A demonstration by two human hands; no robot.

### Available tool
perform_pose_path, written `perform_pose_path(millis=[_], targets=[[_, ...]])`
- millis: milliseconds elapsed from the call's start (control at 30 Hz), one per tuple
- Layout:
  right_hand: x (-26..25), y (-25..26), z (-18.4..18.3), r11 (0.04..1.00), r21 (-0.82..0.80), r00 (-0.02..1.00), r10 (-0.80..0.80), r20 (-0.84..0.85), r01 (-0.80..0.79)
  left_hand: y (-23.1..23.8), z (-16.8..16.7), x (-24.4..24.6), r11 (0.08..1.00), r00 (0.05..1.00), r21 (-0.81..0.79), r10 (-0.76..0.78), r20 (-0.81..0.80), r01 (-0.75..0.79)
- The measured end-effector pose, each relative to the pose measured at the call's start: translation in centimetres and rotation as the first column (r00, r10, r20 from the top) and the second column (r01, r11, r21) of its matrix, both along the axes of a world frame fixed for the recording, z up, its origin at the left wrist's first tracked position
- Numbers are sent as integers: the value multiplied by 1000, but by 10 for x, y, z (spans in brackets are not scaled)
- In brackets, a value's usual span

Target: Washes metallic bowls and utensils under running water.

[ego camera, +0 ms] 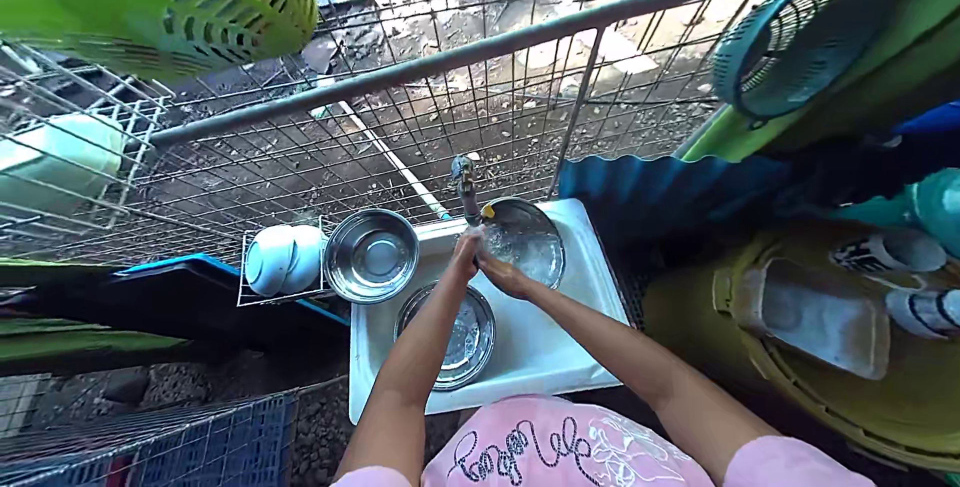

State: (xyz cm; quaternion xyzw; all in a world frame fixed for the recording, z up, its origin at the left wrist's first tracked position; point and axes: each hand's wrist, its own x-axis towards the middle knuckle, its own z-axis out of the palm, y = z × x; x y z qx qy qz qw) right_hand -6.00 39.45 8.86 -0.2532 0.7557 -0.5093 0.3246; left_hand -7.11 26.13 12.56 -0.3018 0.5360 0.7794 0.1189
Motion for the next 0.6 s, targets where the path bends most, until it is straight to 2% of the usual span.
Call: perform_pose_path(millis=[67,100,133,200,267,333,433,533,600], targets=[[12,10,24,988,115,992,111,-58,-104,-6,6,-4,995,993,-32,-89,82,92],[16,16,36,974,204,982,128,-139,-98,-8,8,-5,988,982,-36,-145,117,150],[17,23,45,973,222,973,106,-204,-60,-7,9,-8,978,971,-43,-196,136,203],[17,37,56,994,100,969,-16,-248,42,-2,9,-14,975,974,-69,-203,95,210],[18,47,61,965,-133,962,-244,-122,227,1,5,-19,987,991,-91,-135,-10,133],[15,58,71,838,-304,891,-431,141,454,0,-3,-26,986,994,-132,-105,-17,102],[5,76,78,562,-378,677,-592,437,736,-5,-17,-27,979,990,-154,-129,59,136],[-8,107,85,361,-369,516,-629,582,857,-17,-32,-13,966,978,-171,-176,111,194],[-16,132,93,336,-389,509,-663,549,858,-30,-35,7,986,986,-99,-122,115,133]])
